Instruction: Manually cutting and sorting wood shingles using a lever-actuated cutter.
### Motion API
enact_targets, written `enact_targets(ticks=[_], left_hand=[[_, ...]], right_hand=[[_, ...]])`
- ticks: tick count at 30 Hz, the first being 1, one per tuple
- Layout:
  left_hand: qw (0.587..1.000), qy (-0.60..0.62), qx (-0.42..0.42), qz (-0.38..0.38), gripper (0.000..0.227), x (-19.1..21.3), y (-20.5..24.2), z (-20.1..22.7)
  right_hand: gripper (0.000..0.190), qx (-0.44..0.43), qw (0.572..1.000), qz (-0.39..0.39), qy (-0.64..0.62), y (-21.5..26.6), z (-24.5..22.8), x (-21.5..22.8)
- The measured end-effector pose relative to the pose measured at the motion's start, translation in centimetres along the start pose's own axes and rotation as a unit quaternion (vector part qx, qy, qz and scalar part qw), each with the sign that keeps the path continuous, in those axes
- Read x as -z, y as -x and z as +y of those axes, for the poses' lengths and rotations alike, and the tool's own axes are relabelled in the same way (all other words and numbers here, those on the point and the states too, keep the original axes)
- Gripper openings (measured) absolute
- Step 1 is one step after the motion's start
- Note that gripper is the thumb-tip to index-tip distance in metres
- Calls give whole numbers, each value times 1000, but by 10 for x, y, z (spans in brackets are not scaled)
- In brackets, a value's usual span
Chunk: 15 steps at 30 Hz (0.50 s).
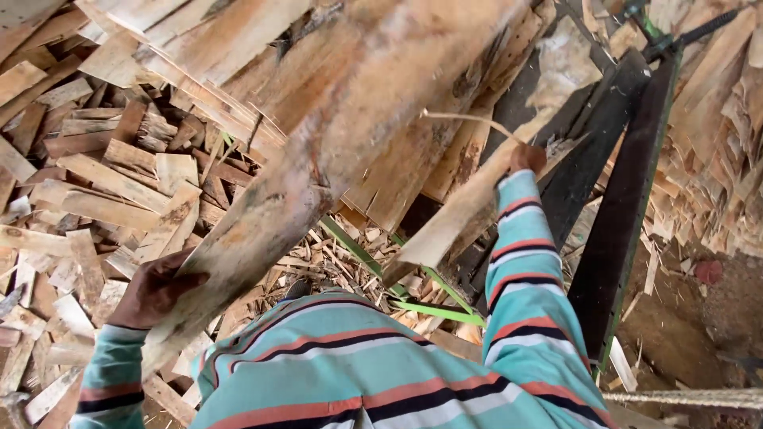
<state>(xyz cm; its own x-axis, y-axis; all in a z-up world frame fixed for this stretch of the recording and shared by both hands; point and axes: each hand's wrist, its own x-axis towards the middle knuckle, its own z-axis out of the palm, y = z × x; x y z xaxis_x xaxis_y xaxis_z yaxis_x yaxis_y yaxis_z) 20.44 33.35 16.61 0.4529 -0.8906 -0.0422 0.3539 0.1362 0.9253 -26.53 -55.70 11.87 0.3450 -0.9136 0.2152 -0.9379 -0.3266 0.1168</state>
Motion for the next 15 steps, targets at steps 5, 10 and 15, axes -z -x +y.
enact_targets(ticks=[5,10,15], left_hand=[[924,-380,-34,-15,31,-25,-26,26],[976,-188,38,104,45,-80,-60,100],[994,-29,-26,99,37,-121,-96,133]], right_hand=[[34,-284,927,44,-242,26,-144,68],[21,-91,952,131,-260,18,-185,166],[16,2,936,230,-266,-40,-269,202]])
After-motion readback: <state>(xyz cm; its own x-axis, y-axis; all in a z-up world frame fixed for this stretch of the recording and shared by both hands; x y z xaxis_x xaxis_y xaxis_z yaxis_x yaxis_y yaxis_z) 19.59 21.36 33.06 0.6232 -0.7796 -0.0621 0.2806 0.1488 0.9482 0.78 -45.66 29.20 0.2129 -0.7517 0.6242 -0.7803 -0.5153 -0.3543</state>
